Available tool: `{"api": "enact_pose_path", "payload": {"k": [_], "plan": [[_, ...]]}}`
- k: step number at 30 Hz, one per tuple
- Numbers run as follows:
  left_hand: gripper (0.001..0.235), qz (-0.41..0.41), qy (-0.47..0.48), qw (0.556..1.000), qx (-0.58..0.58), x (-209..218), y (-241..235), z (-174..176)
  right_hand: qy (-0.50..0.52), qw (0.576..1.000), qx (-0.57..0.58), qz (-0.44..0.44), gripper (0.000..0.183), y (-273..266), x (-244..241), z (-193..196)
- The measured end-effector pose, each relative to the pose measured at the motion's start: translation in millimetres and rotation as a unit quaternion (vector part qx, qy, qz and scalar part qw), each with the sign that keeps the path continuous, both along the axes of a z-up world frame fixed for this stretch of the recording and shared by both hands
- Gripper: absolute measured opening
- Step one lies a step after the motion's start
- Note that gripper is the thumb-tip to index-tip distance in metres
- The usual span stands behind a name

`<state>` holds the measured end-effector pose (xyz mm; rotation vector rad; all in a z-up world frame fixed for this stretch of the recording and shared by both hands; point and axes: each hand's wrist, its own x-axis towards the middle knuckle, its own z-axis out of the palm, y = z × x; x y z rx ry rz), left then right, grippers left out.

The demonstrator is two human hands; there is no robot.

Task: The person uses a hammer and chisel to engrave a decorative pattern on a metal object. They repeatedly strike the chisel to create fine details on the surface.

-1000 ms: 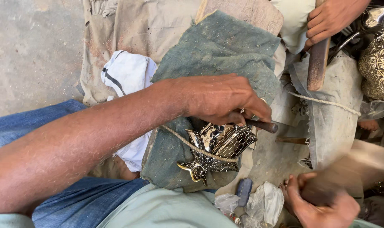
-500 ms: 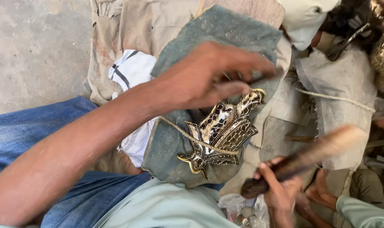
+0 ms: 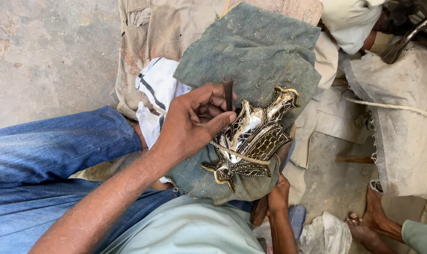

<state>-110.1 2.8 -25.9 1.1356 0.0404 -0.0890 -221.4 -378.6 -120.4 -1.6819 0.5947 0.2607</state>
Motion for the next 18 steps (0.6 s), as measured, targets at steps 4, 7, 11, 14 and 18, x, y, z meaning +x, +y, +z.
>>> {"api": "enact_pose_path", "payload": {"k": [4,7,11,14,18], "plan": [[0.035,0.012,0.002,1.000,0.001,-4.6,-6.0,-2.0,0.032,0.999,0.032,-0.023,0.020,-9.6,2.5,1.3],[0.035,0.013,0.002,1.000,0.012,-6.3,-6.4,-0.7,0.044,0.998,0.033,-0.024,0.021,-7.9,5.5,-1.3],[0.034,-0.011,-0.029,0.991,0.127,-2.9,-3.4,4.9,0.048,0.996,0.063,-0.037,0.020,-4.6,6.7,7.4],[0.039,-0.079,-0.121,0.975,0.170,10.3,0.5,10.5,0.038,0.997,0.056,-0.035,0.023,4.4,13.7,27.9],[0.046,-0.173,-0.253,0.931,0.198,34.4,2.8,15.3,-0.043,0.995,-0.079,0.041,0.040,19.9,21.3,82.2]]}}
